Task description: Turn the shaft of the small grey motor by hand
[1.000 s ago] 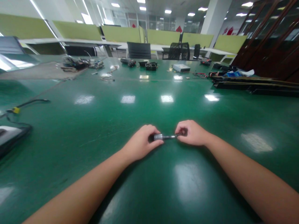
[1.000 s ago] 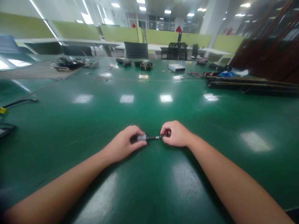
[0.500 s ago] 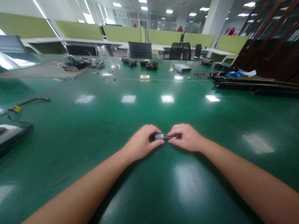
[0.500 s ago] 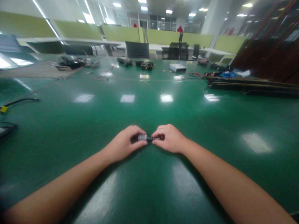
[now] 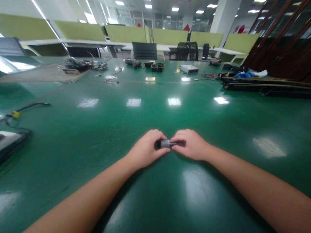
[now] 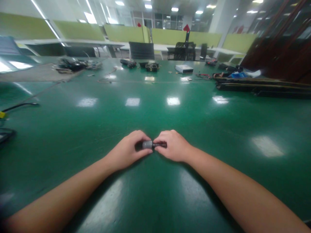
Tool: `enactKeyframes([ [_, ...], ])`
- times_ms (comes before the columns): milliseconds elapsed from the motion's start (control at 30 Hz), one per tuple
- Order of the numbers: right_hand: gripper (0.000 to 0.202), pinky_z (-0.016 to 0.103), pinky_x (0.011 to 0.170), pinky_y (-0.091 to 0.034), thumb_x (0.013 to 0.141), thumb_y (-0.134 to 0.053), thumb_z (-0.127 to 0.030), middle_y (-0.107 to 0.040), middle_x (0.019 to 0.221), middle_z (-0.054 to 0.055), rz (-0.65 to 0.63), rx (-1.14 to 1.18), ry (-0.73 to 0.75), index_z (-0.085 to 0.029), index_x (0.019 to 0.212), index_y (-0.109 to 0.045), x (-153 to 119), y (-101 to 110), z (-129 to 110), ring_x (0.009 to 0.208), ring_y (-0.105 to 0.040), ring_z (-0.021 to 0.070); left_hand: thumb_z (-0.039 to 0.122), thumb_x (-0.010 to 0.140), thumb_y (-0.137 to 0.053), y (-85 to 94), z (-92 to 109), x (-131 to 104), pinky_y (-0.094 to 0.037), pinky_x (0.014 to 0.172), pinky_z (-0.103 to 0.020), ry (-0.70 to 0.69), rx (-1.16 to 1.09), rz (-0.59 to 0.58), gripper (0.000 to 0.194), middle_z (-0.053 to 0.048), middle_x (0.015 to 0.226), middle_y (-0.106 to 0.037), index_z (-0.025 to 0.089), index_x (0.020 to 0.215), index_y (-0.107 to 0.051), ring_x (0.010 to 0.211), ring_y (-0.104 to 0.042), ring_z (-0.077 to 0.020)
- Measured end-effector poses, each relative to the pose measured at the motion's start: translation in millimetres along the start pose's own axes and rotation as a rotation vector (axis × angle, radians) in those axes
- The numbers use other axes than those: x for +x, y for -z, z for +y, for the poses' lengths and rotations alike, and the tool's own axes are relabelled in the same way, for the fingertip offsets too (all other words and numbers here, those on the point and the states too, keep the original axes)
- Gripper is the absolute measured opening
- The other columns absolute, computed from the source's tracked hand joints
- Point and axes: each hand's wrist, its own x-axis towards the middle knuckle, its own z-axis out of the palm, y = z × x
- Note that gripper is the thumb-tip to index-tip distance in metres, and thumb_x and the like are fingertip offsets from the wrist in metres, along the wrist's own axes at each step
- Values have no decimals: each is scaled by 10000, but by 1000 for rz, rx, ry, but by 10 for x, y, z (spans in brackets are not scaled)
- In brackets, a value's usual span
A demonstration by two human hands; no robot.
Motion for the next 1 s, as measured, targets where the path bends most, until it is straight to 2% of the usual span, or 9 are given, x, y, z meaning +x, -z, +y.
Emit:
enactKeyframes([
  [567,95,290,758,-456,830,-697,-193,-731,845,33,31,-3,54,-203,907,-752,4,21,1,784,-647,163,360,828,-730,-3,-31,-10,-474,821,-369,4,-1,6,219,-33,953,-651,216,966,-642,924,-593,-233],
  [1000,95,288,740,-449,800,-707,-185,-725,813,25,33,-10,31,-199,880,-756,-13,60,-12,758,-643,159,366,826,-737,6,-2,-15,-483,826,-374,10,-10,12,223,-34,959,-655,216,954,-633,923,-597,-234],
])
